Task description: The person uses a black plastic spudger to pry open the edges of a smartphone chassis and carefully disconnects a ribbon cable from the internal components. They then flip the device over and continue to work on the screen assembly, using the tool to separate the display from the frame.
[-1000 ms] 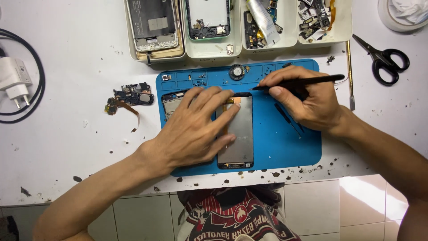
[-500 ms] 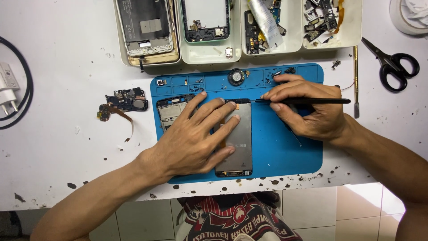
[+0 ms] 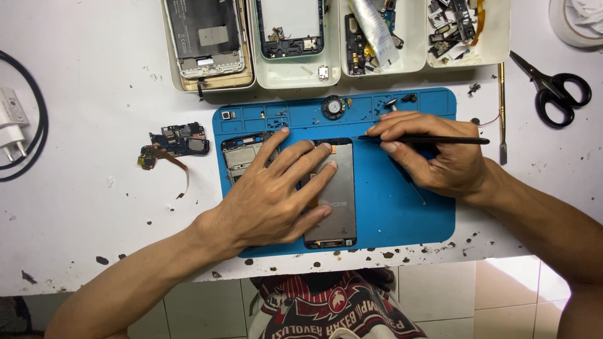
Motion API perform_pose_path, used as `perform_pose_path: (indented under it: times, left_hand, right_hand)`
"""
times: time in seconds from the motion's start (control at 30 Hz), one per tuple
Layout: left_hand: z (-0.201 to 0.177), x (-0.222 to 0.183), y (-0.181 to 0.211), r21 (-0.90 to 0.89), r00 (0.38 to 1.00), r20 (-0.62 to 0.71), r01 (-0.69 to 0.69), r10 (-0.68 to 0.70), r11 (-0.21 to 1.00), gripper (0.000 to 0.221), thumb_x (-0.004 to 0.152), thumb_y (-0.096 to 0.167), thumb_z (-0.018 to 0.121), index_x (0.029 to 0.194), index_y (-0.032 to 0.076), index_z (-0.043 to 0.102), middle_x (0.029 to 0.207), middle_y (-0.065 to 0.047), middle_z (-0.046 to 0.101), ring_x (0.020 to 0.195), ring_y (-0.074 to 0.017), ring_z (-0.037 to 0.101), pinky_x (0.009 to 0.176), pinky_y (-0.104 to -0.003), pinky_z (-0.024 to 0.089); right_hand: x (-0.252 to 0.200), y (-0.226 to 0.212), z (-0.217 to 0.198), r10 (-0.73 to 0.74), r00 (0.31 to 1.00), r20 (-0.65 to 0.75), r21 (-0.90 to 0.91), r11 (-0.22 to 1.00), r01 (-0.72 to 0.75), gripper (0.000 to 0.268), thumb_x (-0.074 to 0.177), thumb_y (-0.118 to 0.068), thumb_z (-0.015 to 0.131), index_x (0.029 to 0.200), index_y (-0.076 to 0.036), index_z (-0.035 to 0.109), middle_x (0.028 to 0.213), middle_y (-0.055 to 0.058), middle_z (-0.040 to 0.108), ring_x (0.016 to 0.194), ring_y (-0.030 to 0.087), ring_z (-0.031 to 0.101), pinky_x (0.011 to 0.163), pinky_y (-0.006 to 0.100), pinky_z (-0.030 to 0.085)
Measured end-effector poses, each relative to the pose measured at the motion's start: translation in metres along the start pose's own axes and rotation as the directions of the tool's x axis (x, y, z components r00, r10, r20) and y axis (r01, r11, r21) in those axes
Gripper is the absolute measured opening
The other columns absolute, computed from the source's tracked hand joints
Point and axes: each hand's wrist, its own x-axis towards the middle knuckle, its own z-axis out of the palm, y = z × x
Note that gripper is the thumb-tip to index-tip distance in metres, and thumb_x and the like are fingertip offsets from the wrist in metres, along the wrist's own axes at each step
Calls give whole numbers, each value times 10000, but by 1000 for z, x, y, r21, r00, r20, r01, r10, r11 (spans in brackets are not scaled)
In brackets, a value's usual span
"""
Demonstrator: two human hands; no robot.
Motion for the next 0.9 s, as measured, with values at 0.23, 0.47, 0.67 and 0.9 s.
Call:
perform_pose_path:
  times: [0.23, 0.47, 0.67, 0.9]
  left_hand:
    - [0, 1, -1, -28, 1000, 0, -12, 12, 1000, 529, 1001, 444, 658, 1284, -3, 656, 1337, -246, 643, 1206, -401, 626, 1116, -573, 452]
    - [2, -1, -2, -84, 1000, 7, -12, 12, 996, 537, 1011, 413, 642, 1309, -33, 636, 1351, -268, 612, 1235, -413, 598, 1123, -567, 470]
    - [1, 1, -2, -90, 1000, 2, -15, 15, 996, 524, 1001, 397, 667, 1296, -36, 642, 1352, -270, 609, 1222, -418, 600, 1116, -571, 472]
    - [3, -1, -1, -88, 1000, 10, -8, 9, 996, 536, 1011, 409, 645, 1316, -31, 623, 1364, -272, 600, 1248, -413, 591, 1136, -566, 457]
  right_hand:
    - [0, 1, 3, -34, 999, 17, 1, 999, 34, 172, 958, 62, 694, 1110, 78, 613, 1085, 244, 741, 1048, 361, 771, 1043, 459, 625]
    - [2, -4, 3, -77, 997, 29, -52, 996, 78, 157, 963, 55, 703, 1097, 75, 622, 1113, 237, 741, 1065, 347, 759, 1063, 481, 610]
    - [9, -11, 3, -76, 996, 41, -93, 993, 79, 136, 943, 69, 724, 1049, 83, 641, 1104, 243, 744, 1054, 351, 763, 1048, 467, 613]
    - [12, -16, 3, -76, 994, 74, -120, 989, 84, 112, 917, 83, 742, 1027, 85, 726, 1071, 218, 765, 1028, 312, 774, 1038, 465, 616]
